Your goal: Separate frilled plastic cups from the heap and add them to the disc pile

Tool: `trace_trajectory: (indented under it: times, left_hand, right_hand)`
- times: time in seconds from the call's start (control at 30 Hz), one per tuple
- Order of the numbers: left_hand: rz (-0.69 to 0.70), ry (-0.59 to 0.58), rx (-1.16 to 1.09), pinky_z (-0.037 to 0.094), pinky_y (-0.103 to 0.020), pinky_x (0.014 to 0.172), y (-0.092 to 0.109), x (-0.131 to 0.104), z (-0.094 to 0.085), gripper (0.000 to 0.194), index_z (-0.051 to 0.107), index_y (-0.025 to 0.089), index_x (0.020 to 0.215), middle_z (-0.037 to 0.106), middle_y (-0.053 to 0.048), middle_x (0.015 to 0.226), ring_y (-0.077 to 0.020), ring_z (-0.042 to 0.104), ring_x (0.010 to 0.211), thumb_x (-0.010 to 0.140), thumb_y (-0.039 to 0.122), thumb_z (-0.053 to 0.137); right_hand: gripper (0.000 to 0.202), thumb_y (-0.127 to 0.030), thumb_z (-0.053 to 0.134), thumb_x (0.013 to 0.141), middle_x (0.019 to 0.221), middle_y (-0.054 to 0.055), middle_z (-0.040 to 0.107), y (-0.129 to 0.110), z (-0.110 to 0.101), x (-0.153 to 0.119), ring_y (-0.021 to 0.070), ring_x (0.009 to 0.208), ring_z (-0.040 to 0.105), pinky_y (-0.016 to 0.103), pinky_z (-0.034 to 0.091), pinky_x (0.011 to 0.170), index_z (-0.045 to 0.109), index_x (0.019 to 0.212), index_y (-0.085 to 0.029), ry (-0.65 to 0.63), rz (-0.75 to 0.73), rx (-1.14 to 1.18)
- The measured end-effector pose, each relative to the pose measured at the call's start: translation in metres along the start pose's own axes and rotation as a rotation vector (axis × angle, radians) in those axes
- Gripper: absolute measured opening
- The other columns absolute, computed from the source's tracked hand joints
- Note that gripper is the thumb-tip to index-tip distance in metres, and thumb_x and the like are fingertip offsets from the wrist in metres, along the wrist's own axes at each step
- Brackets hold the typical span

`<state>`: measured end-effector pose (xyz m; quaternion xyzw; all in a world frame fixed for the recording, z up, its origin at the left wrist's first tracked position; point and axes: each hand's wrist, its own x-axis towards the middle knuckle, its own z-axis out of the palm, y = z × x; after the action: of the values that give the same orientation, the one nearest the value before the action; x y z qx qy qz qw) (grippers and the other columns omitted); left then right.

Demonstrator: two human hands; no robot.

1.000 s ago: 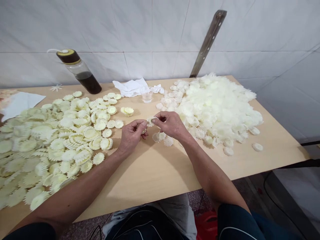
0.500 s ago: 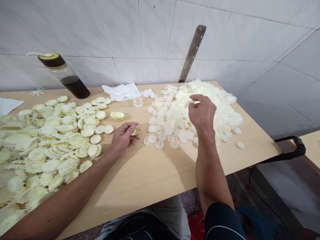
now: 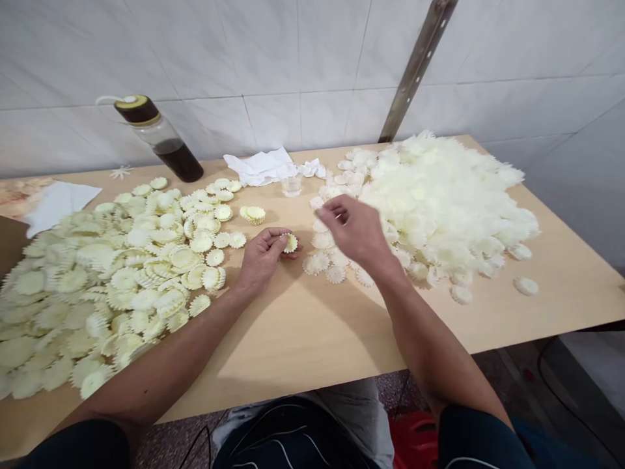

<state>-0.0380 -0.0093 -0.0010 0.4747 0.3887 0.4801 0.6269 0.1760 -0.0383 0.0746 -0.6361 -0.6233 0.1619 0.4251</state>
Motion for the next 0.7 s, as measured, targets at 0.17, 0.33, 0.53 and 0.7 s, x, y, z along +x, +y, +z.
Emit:
trace_trajectory:
  times: [0.17,0.33,0.53,0.7]
  left_hand:
    - [0.069,0.107,0.097,0.057,-0.024,0.052,0.003,0.002,-0.004,0.037,0.077,0.018,0.1,0.074,-0.002,0.079,-0.0153,0.071,0.064,0.085,0.05,0.085]
    - [0.083,0.087,0.161,0.05,-0.021,0.047,0.006,-0.001,-0.004,0.035,0.08,0.017,0.108,0.07,0.001,0.065,-0.0116,0.063,0.051,0.087,0.045,0.084]
    - [0.067,0.015,0.085,0.068,-0.032,0.072,0.002,-0.003,0.0,0.036,0.075,0.015,0.114,0.08,-0.005,0.084,-0.0173,0.077,0.068,0.087,0.037,0.085]
    - [0.073,-0.014,0.044,0.069,-0.034,0.074,0.003,-0.004,0.0,0.039,0.073,0.015,0.114,0.08,-0.004,0.083,-0.019,0.078,0.071,0.087,0.04,0.085]
  right_hand:
    - [0.047,-0.062,0.085,0.085,0.094,0.009,0.08,0.001,0.05,-0.014,0.0241,0.083,0.075,0.035,0.061,0.068,0.076,0.106,-0.02,-0.286,0.084,0.14]
    - [0.051,-0.066,0.085,0.081,0.093,0.008,0.079,0.0,0.058,-0.017,0.0207,0.074,0.071,0.029,0.055,0.053,0.075,0.099,-0.02,-0.325,0.224,0.278]
    - [0.036,-0.054,0.085,0.082,0.083,0.004,0.078,0.003,0.058,-0.014,0.0189,0.069,0.069,0.03,0.053,0.06,0.073,0.091,-0.02,-0.263,0.208,0.244]
    - [0.019,-0.039,0.077,0.085,0.074,0.002,0.075,0.006,0.055,-0.011,0.0171,0.066,0.064,0.03,0.048,0.065,0.075,0.084,-0.02,-0.23,0.104,0.088]
